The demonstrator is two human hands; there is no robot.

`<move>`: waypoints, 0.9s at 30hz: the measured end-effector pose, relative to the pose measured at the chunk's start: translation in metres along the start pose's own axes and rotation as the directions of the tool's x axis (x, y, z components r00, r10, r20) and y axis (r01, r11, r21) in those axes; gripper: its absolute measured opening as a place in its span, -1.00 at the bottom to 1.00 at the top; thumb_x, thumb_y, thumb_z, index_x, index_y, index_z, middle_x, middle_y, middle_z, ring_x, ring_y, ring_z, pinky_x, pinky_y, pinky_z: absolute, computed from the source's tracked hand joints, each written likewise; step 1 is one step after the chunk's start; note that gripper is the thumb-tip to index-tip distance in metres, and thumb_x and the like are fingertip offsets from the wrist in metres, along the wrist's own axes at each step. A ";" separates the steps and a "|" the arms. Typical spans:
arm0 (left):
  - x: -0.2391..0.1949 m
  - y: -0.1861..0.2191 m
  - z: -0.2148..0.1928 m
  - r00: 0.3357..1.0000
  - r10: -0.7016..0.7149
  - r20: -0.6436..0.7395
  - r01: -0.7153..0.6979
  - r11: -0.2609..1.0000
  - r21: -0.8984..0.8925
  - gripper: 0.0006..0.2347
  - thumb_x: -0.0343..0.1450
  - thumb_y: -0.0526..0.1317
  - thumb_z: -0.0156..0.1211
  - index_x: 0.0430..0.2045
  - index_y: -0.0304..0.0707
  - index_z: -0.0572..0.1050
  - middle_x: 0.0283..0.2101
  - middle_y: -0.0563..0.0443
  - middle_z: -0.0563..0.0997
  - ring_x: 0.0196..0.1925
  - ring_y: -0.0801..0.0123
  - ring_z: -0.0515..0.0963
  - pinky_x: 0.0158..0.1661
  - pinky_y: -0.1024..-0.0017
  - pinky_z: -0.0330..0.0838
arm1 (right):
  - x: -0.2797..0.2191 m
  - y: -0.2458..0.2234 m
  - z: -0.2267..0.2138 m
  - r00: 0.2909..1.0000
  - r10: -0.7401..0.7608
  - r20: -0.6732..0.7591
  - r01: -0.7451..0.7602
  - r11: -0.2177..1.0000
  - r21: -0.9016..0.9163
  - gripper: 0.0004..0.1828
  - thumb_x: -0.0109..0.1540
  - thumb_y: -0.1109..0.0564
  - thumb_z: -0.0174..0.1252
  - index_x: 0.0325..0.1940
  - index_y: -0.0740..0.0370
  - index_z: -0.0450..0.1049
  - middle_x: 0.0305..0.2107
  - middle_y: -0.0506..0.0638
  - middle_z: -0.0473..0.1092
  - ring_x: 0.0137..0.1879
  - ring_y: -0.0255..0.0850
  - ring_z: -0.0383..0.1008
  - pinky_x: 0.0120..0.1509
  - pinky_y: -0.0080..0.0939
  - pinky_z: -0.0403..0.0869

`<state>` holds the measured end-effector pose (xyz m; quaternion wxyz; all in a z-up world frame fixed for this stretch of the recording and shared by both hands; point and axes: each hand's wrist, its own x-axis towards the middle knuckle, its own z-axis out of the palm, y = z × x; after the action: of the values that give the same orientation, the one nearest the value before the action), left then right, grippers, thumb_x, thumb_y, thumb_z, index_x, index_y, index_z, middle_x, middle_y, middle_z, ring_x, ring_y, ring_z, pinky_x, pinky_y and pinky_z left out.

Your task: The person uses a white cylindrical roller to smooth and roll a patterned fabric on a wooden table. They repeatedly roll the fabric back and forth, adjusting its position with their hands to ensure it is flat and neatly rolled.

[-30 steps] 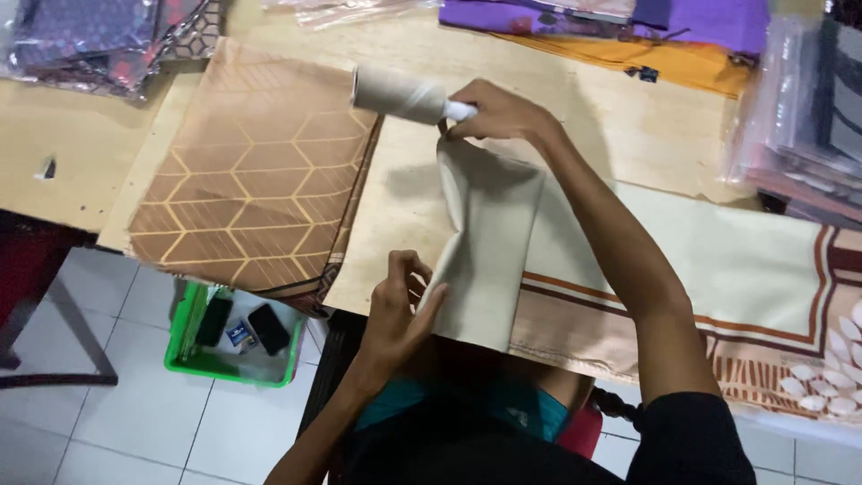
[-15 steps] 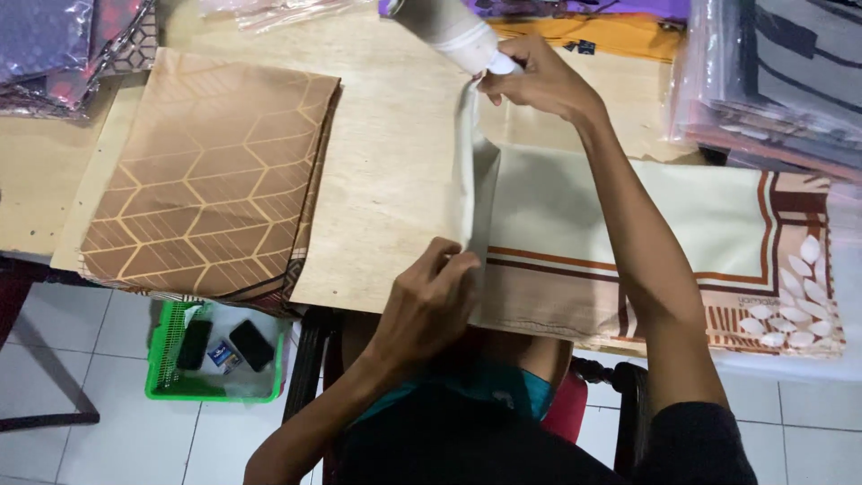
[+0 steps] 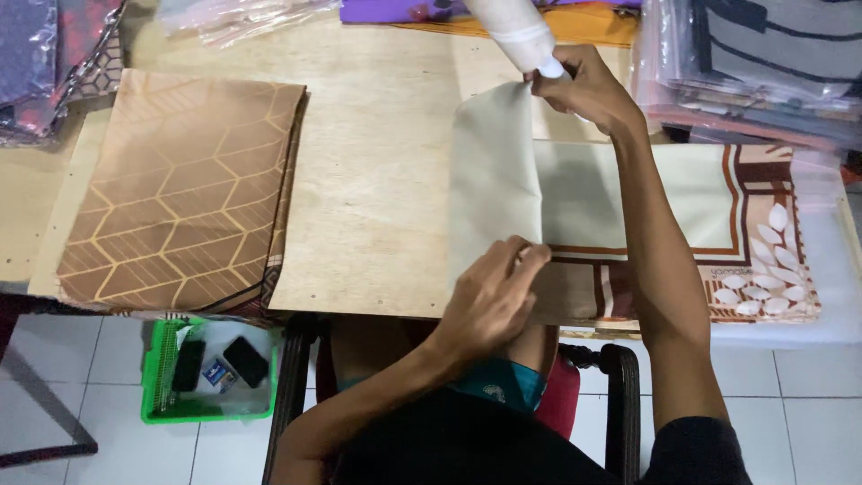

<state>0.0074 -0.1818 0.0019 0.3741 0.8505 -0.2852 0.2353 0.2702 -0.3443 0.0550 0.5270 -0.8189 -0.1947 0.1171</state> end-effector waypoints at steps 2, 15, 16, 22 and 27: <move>0.001 -0.001 0.027 0.999 0.051 -0.010 -0.051 0.997 0.057 -0.71 0.38 -0.59 0.14 -0.05 -0.35 0.39 -0.18 -0.18 0.50 -0.29 0.28 0.51 -0.39 0.49 0.57 | -0.015 0.006 -0.007 0.999 0.031 -0.022 -0.031 0.999 -0.013 -0.97 0.19 0.21 0.13 -0.34 0.12 0.43 -0.60 -0.17 0.14 -0.48 -0.43 0.05 -0.38 -0.38 -0.03; -0.011 0.016 0.139 0.975 0.103 0.198 -0.140 0.973 0.185 -0.71 0.35 -0.43 0.18 -0.06 -0.19 0.44 -0.09 -0.15 0.49 -0.19 0.04 0.56 -0.41 0.29 0.36 | -0.065 0.082 -0.024 0.967 0.114 -0.228 -0.135 0.987 -0.081 -0.73 0.20 0.07 0.46 -0.28 0.17 0.47 -0.47 -0.07 0.37 -0.30 -0.26 0.35 -0.17 -0.27 0.32; -0.012 0.020 0.132 0.974 0.102 0.200 -0.140 0.973 0.182 -0.71 0.35 -0.43 0.18 -0.06 -0.19 0.44 -0.09 -0.15 0.49 -0.19 0.04 0.56 -0.41 0.29 0.36 | -0.067 0.090 -0.022 0.966 0.117 -0.229 -0.138 0.987 -0.080 -0.73 0.20 0.07 0.46 -0.28 0.17 0.47 -0.47 -0.07 0.37 -0.30 -0.26 0.35 -0.17 -0.27 0.32; -0.030 0.012 0.135 0.971 0.077 0.225 -0.123 0.973 0.196 -0.77 0.35 -0.39 0.19 -0.15 -0.20 0.40 -0.11 -0.15 0.43 -0.17 -0.01 0.50 -0.43 0.25 0.31 | -0.064 0.131 -0.018 0.971 0.075 -0.228 -0.138 0.951 -0.277 -0.57 0.04 0.06 0.56 -0.23 0.27 0.48 -0.44 0.10 0.46 -0.21 -0.04 0.44 -0.03 -0.08 0.34; -0.037 0.003 0.148 0.954 0.121 0.274 -0.175 0.967 0.183 -0.80 0.30 -0.45 0.20 -0.25 -0.27 0.43 -0.19 -0.12 0.40 -0.22 0.02 0.51 -0.47 0.30 0.35 | -0.051 0.142 -0.013 0.980 0.041 -0.194 -0.099 0.949 -0.300 -0.74 0.14 0.14 0.43 -0.29 0.17 0.43 -0.45 0.01 0.45 -0.23 -0.12 0.41 -0.09 -0.11 0.32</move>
<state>0.0063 -0.2860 -0.1095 0.2250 0.8841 -0.3693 0.1771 0.2571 -0.4297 -0.0697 0.4042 -0.9048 -0.1315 0.0276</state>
